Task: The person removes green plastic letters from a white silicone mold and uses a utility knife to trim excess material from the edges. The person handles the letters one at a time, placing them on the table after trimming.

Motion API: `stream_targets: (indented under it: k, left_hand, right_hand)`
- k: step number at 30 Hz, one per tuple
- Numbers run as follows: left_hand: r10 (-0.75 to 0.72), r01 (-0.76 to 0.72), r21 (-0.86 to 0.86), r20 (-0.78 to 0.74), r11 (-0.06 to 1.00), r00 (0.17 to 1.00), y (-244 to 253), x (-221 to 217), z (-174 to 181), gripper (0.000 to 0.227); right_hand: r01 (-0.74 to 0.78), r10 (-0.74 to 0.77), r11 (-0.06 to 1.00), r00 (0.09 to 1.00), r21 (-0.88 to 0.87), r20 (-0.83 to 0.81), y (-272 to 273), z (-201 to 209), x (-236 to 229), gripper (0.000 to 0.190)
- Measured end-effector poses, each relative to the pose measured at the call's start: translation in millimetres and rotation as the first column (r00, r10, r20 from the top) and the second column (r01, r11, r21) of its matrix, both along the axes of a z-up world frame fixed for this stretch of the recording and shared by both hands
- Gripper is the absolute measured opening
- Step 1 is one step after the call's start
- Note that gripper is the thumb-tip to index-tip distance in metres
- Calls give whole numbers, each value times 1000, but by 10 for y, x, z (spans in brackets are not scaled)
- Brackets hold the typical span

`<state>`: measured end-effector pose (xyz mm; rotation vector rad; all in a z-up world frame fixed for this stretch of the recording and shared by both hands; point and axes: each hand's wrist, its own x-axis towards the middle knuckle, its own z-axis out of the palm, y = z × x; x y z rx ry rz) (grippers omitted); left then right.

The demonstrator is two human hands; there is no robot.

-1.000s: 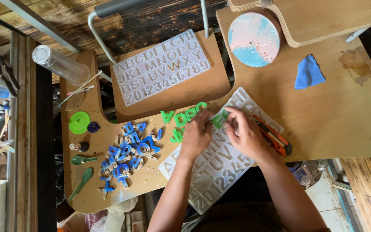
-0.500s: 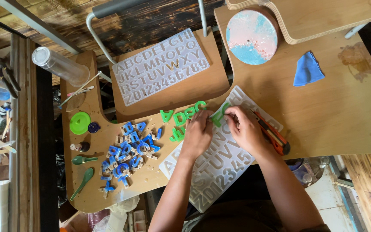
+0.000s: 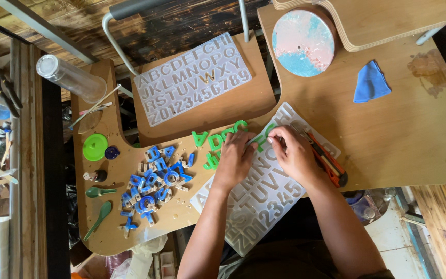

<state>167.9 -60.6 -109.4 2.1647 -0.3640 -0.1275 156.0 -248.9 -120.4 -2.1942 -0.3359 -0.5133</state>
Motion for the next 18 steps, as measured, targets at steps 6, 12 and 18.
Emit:
stream_targets:
  k: [6, 12, 18]
  left_hand:
    - [-53, 49, -99, -38, 994, 998, 27, 53, 67, 18]
    - [-46, 31, -167, -89, 986, 995, 29, 37, 189, 20]
    - [-85, 30, -265, -196, 964, 977, 71, 32, 129, 24]
  right_hand:
    - [8, -8, 1000, 1000, 8, 4, -4, -30, 1, 6]
    - [-5, 5, 999, 1000, 33, 0, -36, -46, 0, 4]
    - [-48, 48, 999, 999, 18, 13, -98, -173, 23, 8]
